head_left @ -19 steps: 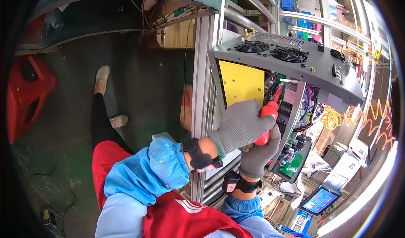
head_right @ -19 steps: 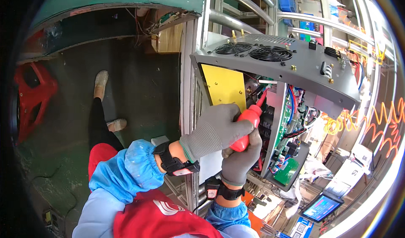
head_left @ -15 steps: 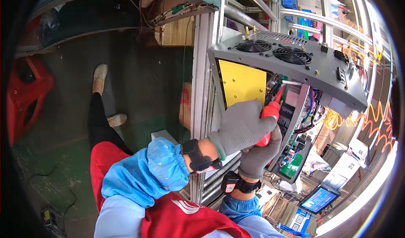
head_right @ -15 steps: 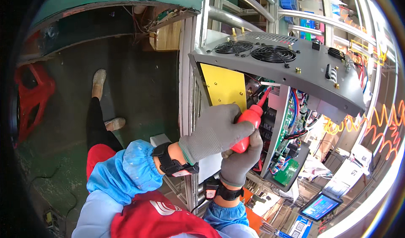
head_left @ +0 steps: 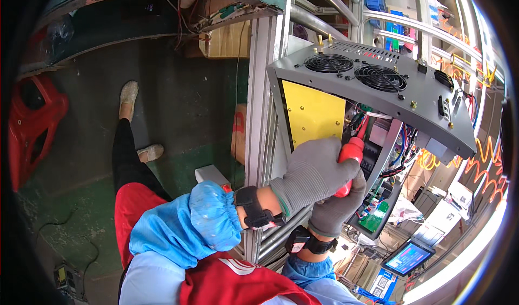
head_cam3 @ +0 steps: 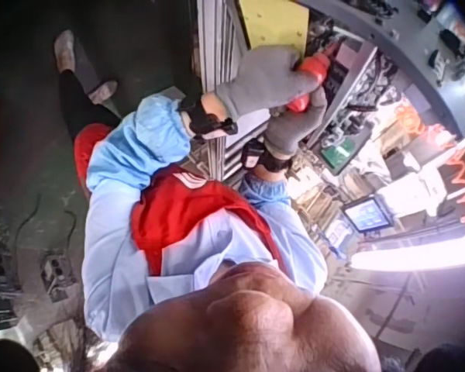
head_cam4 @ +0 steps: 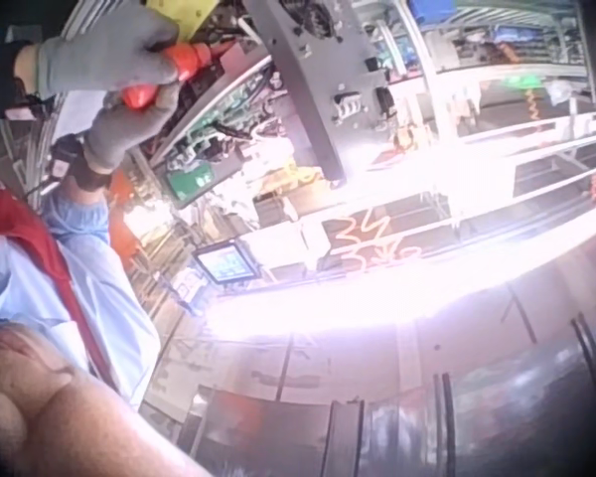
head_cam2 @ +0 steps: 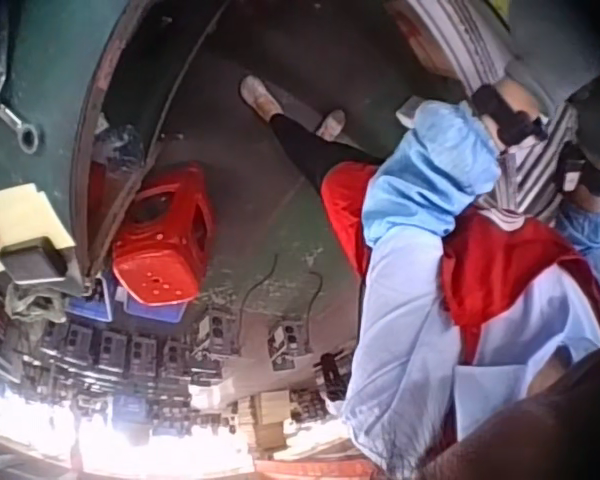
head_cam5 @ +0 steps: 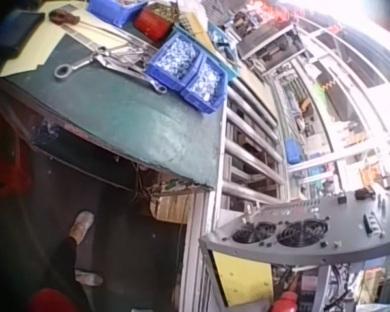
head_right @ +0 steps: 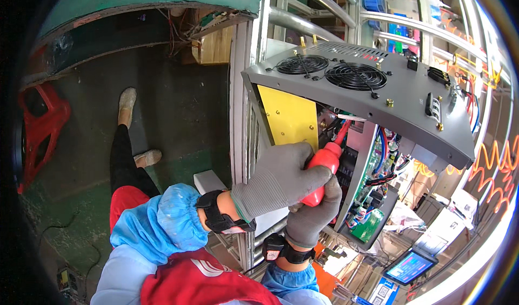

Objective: Assembling and inspecting electronic circuit boards and components inside a metal chassis on a manufacturing line.

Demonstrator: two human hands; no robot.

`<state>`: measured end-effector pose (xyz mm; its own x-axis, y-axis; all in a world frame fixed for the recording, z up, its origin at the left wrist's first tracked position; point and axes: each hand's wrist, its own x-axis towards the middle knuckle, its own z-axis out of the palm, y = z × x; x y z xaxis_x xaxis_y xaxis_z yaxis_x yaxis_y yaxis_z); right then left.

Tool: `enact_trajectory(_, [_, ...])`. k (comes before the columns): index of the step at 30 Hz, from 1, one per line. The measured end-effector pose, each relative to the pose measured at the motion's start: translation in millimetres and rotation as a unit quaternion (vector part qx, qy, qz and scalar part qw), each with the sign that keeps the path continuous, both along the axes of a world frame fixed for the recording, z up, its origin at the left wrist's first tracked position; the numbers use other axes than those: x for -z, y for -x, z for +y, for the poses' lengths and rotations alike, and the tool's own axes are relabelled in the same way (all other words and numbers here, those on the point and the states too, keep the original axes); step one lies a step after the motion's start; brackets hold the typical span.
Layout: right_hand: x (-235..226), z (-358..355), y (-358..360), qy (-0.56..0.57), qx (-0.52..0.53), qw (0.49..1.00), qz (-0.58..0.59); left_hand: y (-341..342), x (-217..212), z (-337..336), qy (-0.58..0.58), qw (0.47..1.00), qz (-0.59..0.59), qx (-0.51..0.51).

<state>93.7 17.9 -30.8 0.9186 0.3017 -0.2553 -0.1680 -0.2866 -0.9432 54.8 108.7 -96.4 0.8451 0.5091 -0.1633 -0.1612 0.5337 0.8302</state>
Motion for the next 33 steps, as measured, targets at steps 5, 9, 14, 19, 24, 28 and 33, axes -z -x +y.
enact_trajectory(5, [2.4,6.5,6.2,-0.021,0.030,0.999,0.013,-0.1,1.1,2.8,-0.003,1.000,0.003,0.011])
enact_trajectory(9, [4.7,9.0,9.7,0.012,0.059,0.997,-0.038,1.8,-1.3,5.6,-0.016,1.000,0.010,0.024])
enact_trajectory(14, [1.8,-2.7,0.6,-0.021,0.033,0.999,0.025,-5.7,1.8,1.7,-0.001,0.998,0.017,0.058])
enact_trajectory(19, [1.0,-0.5,4.7,0.030,0.022,0.999,-0.025,-4.3,0.8,-6.7,-0.003,1.000,0.007,-0.001])
enact_trajectory(24, [-1.9,-2.4,0.3,0.035,0.014,0.999,-0.032,-5.1,-3.6,-5.7,-0.026,0.999,0.012,-0.015])
enact_trajectory(28, [-1.2,-3.0,-1.8,-0.005,0.024,0.999,0.036,-5.9,-4.0,0.4,-0.043,0.998,0.038,0.007])
enact_trajectory(33, [-3.5,-12.3,16.9,0.028,0.009,0.999,0.021,20.5,-5.4,-0.1,-0.068,0.995,0.064,0.032])
